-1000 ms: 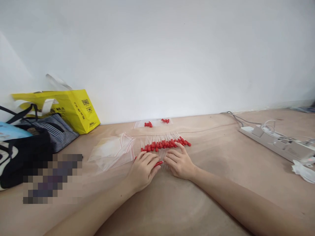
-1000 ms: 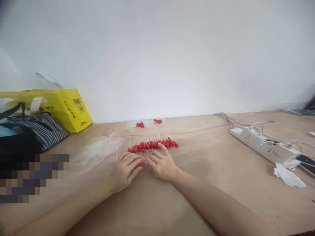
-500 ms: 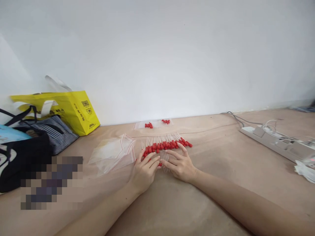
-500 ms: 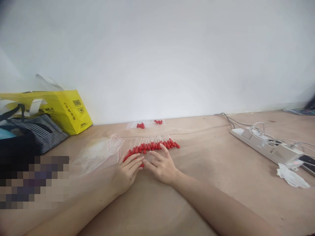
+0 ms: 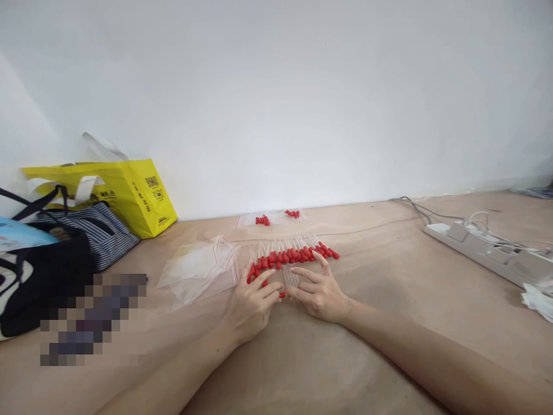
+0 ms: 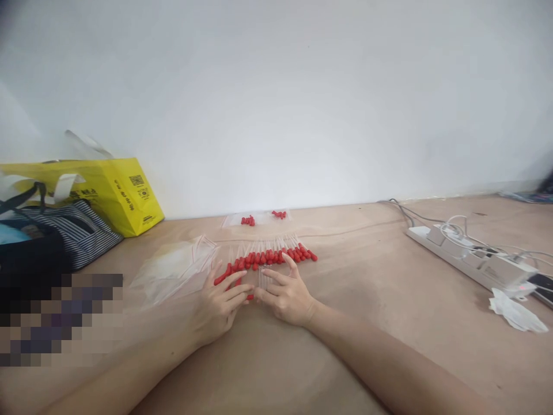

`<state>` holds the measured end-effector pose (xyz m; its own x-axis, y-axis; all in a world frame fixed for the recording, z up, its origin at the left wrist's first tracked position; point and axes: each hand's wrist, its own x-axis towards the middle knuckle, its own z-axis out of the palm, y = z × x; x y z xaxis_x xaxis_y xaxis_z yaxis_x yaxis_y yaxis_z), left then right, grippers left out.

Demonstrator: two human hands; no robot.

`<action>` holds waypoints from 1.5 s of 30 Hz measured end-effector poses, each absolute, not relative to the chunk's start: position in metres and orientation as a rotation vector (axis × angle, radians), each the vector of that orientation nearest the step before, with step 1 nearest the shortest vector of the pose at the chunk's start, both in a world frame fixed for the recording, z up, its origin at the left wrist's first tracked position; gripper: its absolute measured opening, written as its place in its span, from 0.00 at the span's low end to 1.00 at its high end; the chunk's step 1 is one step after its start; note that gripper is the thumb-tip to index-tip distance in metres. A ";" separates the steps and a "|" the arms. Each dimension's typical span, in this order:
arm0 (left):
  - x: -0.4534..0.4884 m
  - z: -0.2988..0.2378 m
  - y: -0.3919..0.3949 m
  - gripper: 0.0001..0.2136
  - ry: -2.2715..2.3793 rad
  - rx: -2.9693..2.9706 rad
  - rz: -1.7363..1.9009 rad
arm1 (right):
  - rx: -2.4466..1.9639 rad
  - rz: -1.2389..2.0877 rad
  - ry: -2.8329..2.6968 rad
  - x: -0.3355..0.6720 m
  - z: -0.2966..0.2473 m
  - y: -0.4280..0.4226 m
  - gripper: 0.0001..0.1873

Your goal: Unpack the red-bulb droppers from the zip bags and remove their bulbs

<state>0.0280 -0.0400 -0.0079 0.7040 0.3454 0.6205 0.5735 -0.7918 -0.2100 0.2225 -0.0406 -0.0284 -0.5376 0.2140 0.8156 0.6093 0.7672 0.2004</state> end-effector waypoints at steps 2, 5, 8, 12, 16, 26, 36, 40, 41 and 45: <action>0.028 -0.008 -0.040 0.10 -0.711 -2.552 -0.790 | -0.607 -0.583 -2.117 0.223 -0.028 -0.041 0.10; 0.024 -0.007 -0.042 0.11 -0.713 -2.567 -0.821 | -0.619 -0.553 -2.111 0.228 -0.029 -0.040 0.10; 0.011 -0.003 -0.040 0.11 -0.842 -2.515 -0.888 | -0.736 -0.514 -2.057 0.236 -0.028 -0.039 0.10; -0.012 0.005 -0.030 0.11 -1.206 -2.396 -0.969 | -0.945 -0.408 -2.019 0.238 -0.032 -0.037 0.11; -0.025 0.010 -0.011 0.12 -1.571 -2.373 -0.986 | -1.139 -0.194 -2.079 0.232 -0.039 -0.033 0.16; -0.015 0.021 0.013 0.15 -2.167 -2.304 -0.510 | -1.297 0.077 -1.937 0.232 -0.046 -0.025 0.12; -0.012 0.031 0.026 0.19 -2.246 -2.280 -0.327 | -1.118 0.053 -1.981 0.226 -0.044 -0.028 0.10; -0.002 0.028 0.051 0.17 -2.373 -2.250 -0.205 | -1.102 0.097 -1.971 0.228 -0.043 -0.028 0.12; 0.000 0.026 0.057 0.17 -2.401 -2.234 -0.187 | -1.106 0.101 -1.965 0.228 -0.043 -0.028 0.12; 0.006 0.021 0.072 0.14 -2.451 -2.186 -0.215 | -1.130 0.061 -1.956 0.230 -0.042 -0.027 0.11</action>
<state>0.0063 0.0723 0.0207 -0.1113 0.9935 -0.0251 0.9740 0.1141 0.1958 0.2302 -0.0274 -0.0425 -0.2264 0.7287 0.6463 0.6872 0.5898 -0.4243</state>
